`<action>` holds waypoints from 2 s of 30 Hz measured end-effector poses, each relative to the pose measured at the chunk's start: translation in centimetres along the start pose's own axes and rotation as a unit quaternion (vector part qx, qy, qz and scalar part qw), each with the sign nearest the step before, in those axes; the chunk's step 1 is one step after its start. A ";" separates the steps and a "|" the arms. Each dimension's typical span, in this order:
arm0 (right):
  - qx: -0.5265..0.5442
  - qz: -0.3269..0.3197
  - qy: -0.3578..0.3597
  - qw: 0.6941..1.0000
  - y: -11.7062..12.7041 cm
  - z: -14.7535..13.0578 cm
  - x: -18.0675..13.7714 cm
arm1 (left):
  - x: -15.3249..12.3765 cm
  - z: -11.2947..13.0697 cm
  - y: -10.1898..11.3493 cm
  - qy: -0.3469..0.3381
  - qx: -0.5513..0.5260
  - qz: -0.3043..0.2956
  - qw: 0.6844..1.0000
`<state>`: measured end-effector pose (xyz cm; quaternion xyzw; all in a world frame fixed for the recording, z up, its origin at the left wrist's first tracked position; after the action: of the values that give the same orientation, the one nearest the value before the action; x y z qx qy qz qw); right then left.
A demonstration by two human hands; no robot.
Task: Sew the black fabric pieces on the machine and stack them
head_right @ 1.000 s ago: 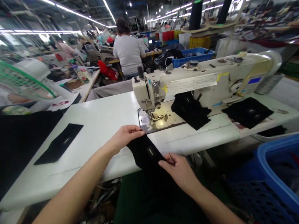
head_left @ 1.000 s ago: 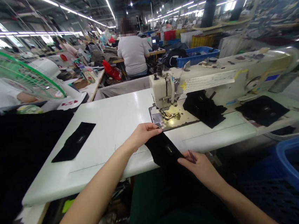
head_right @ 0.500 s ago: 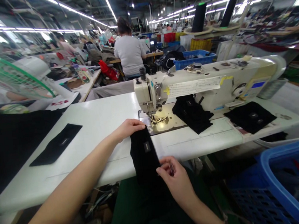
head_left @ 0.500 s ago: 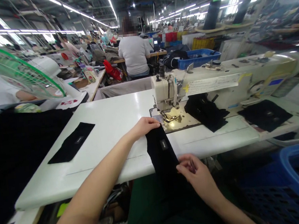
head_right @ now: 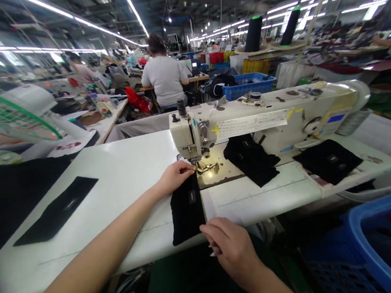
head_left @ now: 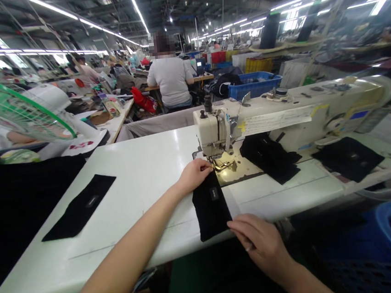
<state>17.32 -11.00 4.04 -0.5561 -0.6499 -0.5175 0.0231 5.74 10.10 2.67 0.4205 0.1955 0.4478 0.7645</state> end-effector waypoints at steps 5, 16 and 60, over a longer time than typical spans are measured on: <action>-0.063 -0.030 0.015 0.997 -0.2 0.2 0.0 | -0.6 1.2 1.0 -0.011 0.103 0.070 0.992; -0.065 -0.044 -0.002 0.997 -0.3 1.0 0.4 | -2.8 3.7 -0.8 -0.107 0.248 0.019 0.963; -0.115 -0.110 -0.056 0.986 -0.9 2.1 1.2 | -5.0 6.7 -1.8 -0.127 0.218 -0.011 0.968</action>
<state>17.29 -8.57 3.23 -0.5087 -0.6436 -0.5558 -0.1346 8.61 2.27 4.60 0.6277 0.1946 0.3289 0.6782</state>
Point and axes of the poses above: each hand's wrist, its own x-axis towards the middle knuckle, its own y-axis out of the back of the hand, z = x × y, the point moved 10 cm from there along x, towards the middle knuckle, and after that the axes turned 7 degrees about -z, right-handed, at the moved point
